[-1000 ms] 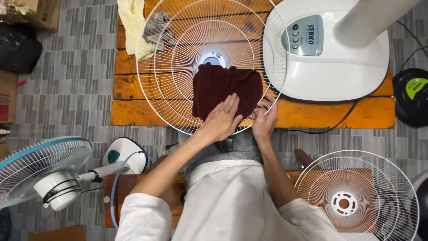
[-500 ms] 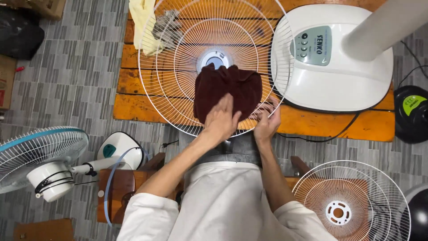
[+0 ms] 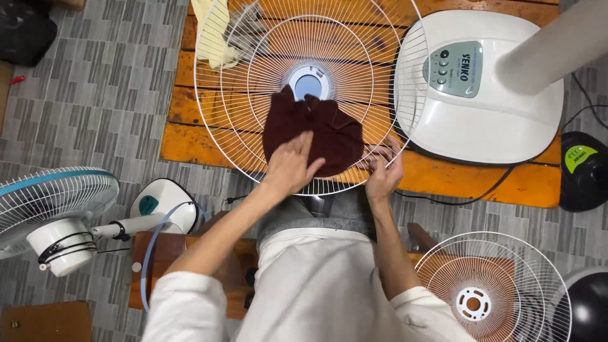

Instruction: Wiping dust off a fan grill and its center ring using a cloth.

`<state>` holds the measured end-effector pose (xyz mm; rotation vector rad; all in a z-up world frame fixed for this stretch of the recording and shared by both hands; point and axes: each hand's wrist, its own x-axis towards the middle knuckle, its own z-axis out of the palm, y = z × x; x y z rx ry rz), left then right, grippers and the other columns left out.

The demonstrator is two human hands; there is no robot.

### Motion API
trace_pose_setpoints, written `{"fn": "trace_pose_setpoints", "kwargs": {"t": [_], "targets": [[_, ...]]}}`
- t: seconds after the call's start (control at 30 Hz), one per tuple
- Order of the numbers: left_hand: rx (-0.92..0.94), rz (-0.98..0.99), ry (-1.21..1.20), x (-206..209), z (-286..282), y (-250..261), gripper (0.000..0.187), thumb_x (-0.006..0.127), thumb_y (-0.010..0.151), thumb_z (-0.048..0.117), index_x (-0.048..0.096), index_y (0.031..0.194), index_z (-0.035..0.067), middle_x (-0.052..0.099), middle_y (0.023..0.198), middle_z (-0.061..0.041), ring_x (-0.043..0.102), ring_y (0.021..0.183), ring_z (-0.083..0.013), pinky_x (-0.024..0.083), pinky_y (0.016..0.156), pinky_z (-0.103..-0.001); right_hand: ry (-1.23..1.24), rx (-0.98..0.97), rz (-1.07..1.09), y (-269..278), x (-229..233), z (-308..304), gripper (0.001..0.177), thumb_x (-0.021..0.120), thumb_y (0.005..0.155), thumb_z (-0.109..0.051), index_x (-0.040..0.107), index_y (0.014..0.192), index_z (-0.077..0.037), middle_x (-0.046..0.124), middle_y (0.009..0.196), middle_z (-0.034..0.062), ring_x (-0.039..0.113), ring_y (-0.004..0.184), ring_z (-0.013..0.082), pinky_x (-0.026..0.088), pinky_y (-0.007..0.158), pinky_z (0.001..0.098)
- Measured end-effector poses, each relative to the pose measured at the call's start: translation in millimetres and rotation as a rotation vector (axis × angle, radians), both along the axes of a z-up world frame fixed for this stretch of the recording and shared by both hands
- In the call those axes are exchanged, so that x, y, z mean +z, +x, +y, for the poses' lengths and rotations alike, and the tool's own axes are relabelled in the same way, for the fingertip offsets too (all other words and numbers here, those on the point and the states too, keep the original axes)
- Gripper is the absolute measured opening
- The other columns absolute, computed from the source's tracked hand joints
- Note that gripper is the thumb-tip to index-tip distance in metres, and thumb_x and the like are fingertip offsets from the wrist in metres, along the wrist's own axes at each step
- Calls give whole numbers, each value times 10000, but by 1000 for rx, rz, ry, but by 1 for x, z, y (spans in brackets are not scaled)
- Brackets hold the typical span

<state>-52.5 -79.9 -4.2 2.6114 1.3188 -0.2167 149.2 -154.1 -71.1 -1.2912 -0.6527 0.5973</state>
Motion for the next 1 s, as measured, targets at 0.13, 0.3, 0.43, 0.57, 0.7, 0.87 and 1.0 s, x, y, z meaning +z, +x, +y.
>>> {"fn": "trace_pose_setpoints", "kwargs": {"t": [0.13, 0.3, 0.43, 0.57, 0.7, 0.87, 1.0], "targets": [[55, -69, 15, 0, 0, 10, 806, 295, 1022, 588, 387, 1502, -53, 510, 1469, -265, 477, 1390, -376, 339, 1138, -463, -35, -49, -48, -2, -1, 2, 625, 461, 758, 66, 568, 1369, -5, 697, 946, 160, 657, 644, 137, 579, 522, 274], [17, -266, 79, 21, -8, -11, 535, 505, 1006, 448, 637, 1336, 49, 695, 1254, -162, 665, 1166, -330, 488, 982, -442, -43, -80, -43, -10, 30, 3, 580, 486, 772, 65, 585, 1342, 24, 732, 933, 170, 641, 607, 121, 560, 502, 276], [166, -8, 200, -29, 28, -26, 633, 349, 1035, 557, 636, 1284, 51, 722, 1147, -179, 691, 1078, -333, 445, 942, -455, 84, -8, 114, -2, 5, 3, 636, 527, 740, 90, 538, 1375, 55, 718, 977, 251, 721, 646, 259, 627, 514, 370], [48, -150, 262, -11, 3, -13, 494, 506, 994, 324, 625, 1285, -58, 654, 1273, -275, 573, 1265, -411, 375, 1067, -488, 112, -4, 163, -3, -4, 3, 646, 483, 761, 89, 509, 1406, 67, 698, 963, 259, 732, 674, 295, 640, 523, 384], [-127, -310, 90, 12, -9, -9, 471, 455, 1041, 282, 605, 1316, -69, 618, 1334, -273, 488, 1364, -417, 340, 1144, -492, 99, 24, 137, 0, -8, 3, 639, 460, 780, 73, 513, 1417, 38, 682, 981, 226, 740, 751, 299, 654, 562, 380], [-197, -305, 69, -9, 19, 20, 517, 420, 1063, 359, 565, 1359, -41, 578, 1387, -269, 445, 1406, -388, 264, 1198, -504, 122, 44, 114, 0, -6, -1, 681, 466, 744, 86, 491, 1422, 37, 677, 1000, 237, 740, 766, 304, 647, 556, 381], [-236, -378, -58, 3, 11, 22, 527, 441, 1043, 375, 581, 1365, -17, 558, 1404, -271, 448, 1403, -373, 287, 1198, -482, 138, -21, 126, 3, -20, -4, 655, 472, 749, 63, 499, 1403, 45, 669, 957, 233, 726, 726, 290, 640, 529, 362]]}}
